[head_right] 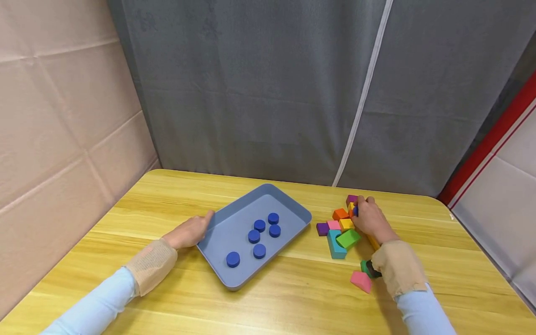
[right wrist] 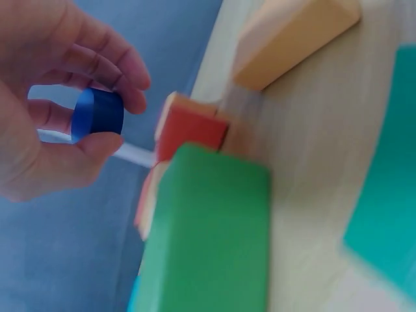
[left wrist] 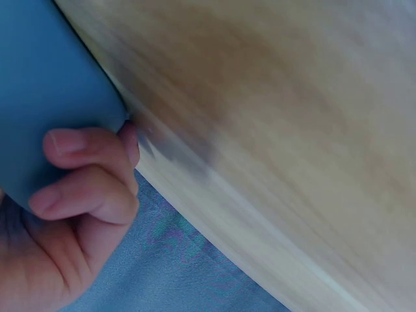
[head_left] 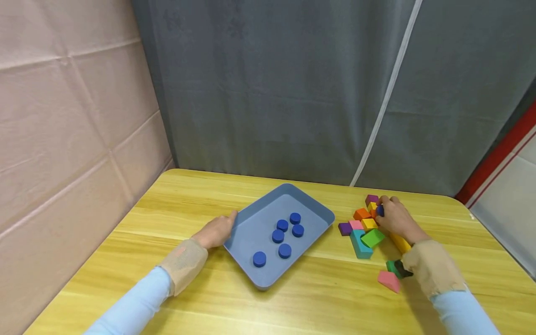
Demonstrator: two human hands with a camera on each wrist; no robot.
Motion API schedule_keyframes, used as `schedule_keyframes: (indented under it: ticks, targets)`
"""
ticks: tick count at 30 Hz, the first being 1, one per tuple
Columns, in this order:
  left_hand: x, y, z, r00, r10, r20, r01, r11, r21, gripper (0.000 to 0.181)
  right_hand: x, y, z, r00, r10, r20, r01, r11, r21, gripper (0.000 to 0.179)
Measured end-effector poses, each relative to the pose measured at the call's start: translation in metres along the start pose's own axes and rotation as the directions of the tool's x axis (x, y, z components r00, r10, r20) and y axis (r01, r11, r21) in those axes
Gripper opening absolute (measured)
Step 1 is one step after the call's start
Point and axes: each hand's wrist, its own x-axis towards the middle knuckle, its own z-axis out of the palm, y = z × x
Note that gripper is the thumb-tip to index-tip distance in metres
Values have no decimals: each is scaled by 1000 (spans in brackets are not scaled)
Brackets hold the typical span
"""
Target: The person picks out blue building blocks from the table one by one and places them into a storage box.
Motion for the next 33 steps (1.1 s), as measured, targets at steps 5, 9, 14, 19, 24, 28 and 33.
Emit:
schedule_keyframes:
  ticks: [5, 9, 14, 19, 24, 28, 33]
  targets:
    - [1, 0, 0, 1000, -3, 4, 3, 1000, -4, 36, 2, -14, -2, 996, -70, -47, 69, 998, -7, 41]
    - [0, 1, 0, 1000, -1, 8, 1, 1000, -5, 37, 2, -24, -3, 994, -88, -66, 89, 996, 10, 35]
    - [0, 1, -1, 1000, 3, 4, -3, 1000, 0, 38, 5, -36, -4, 993, -101, -64, 102, 995, 11, 37]
    - [-1, 0, -1, 1000, 5, 2, -5, 1000, 5, 38, 8, -48, -4, 980, -165, -112, 166, 986, 1, 35]
    - [0, -1, 0, 1000, -7, 10, 7, 1000, 1, 39, 8, -61, -2, 969, -214, -123, 219, 975, 26, 34]
    - [0, -1, 0, 1000, -13, 15, 13, 1000, 3, 40, 10, -71, -2, 968, -226, -111, 233, 970, 65, 34]
    - [1, -1, 1, 1000, -8, 13, 8, 1000, 7, 42, 11, -83, 0, 966, -236, -109, 246, 965, 90, 35]
